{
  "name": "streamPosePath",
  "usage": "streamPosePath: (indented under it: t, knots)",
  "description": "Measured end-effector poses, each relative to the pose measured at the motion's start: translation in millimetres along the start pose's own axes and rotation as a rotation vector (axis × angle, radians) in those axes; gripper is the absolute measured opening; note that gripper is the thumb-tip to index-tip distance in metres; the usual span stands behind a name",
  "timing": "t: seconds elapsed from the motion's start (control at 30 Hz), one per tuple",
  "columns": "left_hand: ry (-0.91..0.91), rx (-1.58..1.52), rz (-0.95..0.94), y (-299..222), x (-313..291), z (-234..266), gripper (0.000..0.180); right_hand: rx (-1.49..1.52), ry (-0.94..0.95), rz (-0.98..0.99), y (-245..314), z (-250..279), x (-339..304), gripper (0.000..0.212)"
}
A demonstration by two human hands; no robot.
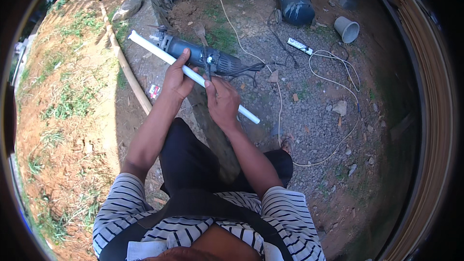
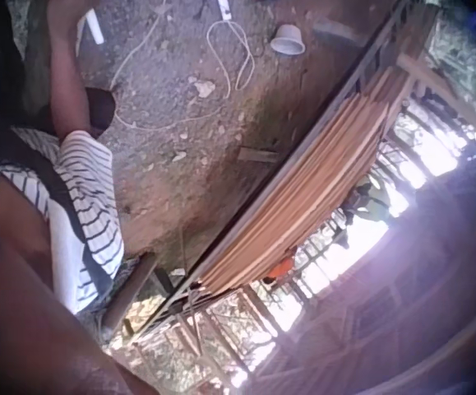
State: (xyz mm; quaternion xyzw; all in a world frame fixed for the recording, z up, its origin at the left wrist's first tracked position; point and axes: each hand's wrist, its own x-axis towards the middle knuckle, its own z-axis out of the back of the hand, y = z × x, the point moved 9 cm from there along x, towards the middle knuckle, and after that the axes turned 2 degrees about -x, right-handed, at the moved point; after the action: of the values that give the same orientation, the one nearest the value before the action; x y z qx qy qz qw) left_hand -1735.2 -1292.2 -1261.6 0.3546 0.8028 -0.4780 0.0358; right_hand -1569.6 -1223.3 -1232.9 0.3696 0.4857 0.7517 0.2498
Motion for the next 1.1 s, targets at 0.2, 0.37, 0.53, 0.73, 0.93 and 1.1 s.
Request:
streamPosePath:
  t: [0.2,0.37,0.53,0.73,0.93,1.1]
  knots:
    - [0.052,-0.104,-0.116,-23.7,65.8,76.6,0.018,0.274,-0.208,-0.375,-118.8,52.9,-63.2,0.032]
    - [0.157,-0.06,-0.207,-15.3,76.1,161.7,0.023,-0.306,-0.282,-0.3,-217.1,177.7,-114.2,0.028]
    - [0.163,-0.162,-0.319,-25.2,61.6,212.2,0.039,-0.527,0.161,-0.679,-381.6,243.5,-171.9,0.03]
    - [0.069,0.059,-0.321,9.0,35.7,198.6,0.029,-0.869,0.252,-0.303,-401.2,157.8,-143.5,0.038]
    - [0.141,0.28,-0.077,86.9,29.1,189.0,0.029,0.155,0.488,-0.261,-176.9,-80.3,-47.5,0.064]
    - [0.432,0.227,0.127,111.7,13.5,127.9,0.036,0.664,0.844,-0.695,-180.5,-133.2,-63.7,0.091]
